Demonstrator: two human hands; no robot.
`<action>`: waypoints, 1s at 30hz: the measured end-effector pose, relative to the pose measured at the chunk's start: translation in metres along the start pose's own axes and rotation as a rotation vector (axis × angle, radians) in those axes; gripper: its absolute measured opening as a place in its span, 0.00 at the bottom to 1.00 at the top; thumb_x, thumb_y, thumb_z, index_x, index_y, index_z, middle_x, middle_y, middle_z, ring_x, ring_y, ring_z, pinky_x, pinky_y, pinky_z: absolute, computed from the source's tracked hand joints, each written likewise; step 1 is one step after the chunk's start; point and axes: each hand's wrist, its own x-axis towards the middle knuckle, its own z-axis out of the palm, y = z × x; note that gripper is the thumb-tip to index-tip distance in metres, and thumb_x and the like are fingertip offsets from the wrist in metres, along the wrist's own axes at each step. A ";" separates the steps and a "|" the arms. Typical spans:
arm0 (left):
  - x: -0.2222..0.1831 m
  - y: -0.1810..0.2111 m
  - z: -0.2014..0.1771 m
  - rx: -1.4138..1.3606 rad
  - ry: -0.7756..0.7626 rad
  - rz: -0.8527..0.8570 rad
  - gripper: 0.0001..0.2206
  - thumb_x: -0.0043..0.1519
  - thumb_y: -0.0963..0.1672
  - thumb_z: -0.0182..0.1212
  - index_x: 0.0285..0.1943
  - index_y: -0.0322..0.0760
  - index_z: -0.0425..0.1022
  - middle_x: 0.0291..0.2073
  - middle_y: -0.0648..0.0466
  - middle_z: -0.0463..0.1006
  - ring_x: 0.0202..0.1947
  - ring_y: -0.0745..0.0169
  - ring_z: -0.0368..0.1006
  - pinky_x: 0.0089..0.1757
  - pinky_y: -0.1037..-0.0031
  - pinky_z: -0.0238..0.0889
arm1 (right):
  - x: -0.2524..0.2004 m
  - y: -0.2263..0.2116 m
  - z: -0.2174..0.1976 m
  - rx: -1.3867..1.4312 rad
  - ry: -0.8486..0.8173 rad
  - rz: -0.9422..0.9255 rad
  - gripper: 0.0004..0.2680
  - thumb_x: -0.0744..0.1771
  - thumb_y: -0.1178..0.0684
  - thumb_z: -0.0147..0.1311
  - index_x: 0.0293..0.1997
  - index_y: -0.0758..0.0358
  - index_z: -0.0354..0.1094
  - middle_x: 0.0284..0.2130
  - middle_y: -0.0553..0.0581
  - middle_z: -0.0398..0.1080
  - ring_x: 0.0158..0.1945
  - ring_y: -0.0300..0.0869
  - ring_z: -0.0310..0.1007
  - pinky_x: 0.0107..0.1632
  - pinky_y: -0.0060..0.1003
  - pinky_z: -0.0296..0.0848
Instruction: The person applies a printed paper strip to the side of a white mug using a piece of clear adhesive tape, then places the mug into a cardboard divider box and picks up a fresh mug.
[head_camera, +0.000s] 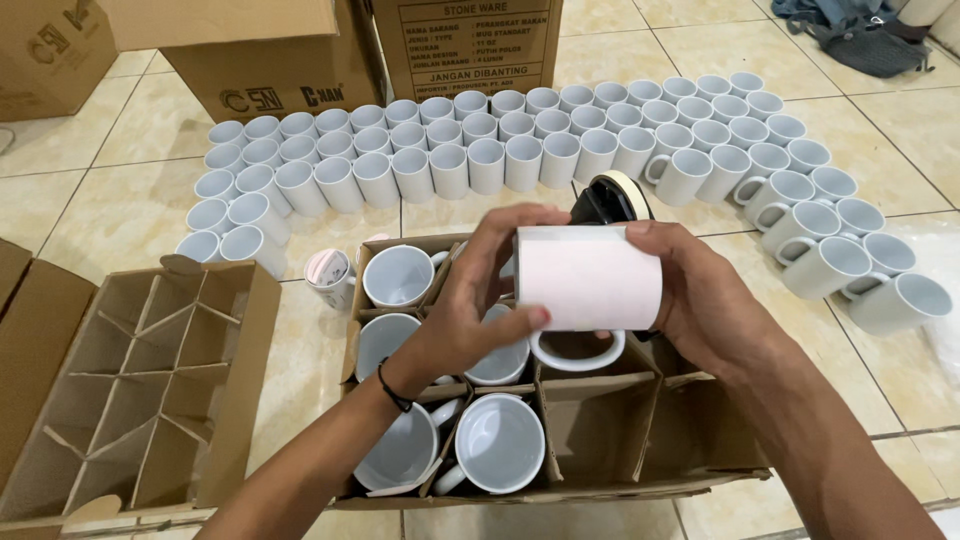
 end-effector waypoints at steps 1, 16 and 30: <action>0.001 -0.003 0.001 0.000 0.001 0.001 0.28 0.58 0.51 0.61 0.66 0.42 0.59 0.62 0.50 0.62 0.63 0.58 0.62 0.50 0.74 0.67 | 0.000 0.002 0.001 -0.001 -0.001 0.000 0.17 0.63 0.47 0.44 0.49 0.70 0.67 0.41 0.66 0.70 0.39 0.55 0.69 0.27 0.48 0.68; 0.013 -0.018 0.023 -0.486 0.457 -0.521 0.23 0.53 0.49 0.63 0.58 0.40 0.70 0.42 0.43 0.76 0.40 0.50 0.76 0.35 0.59 0.76 | 0.012 0.027 -0.015 -0.140 -0.004 -0.185 0.20 0.64 0.45 0.49 0.58 0.67 0.61 0.35 0.63 0.68 0.35 0.48 0.74 0.38 0.42 0.78; 0.027 -0.028 0.001 -0.429 0.623 -0.684 0.12 0.52 0.45 0.57 0.44 0.39 0.72 0.40 0.45 0.69 0.36 0.41 0.72 0.17 0.54 0.71 | -0.020 0.016 -0.059 -1.139 0.320 -0.336 0.13 0.68 0.46 0.49 0.53 0.60 0.72 0.45 0.56 0.68 0.44 0.43 0.72 0.47 0.36 0.70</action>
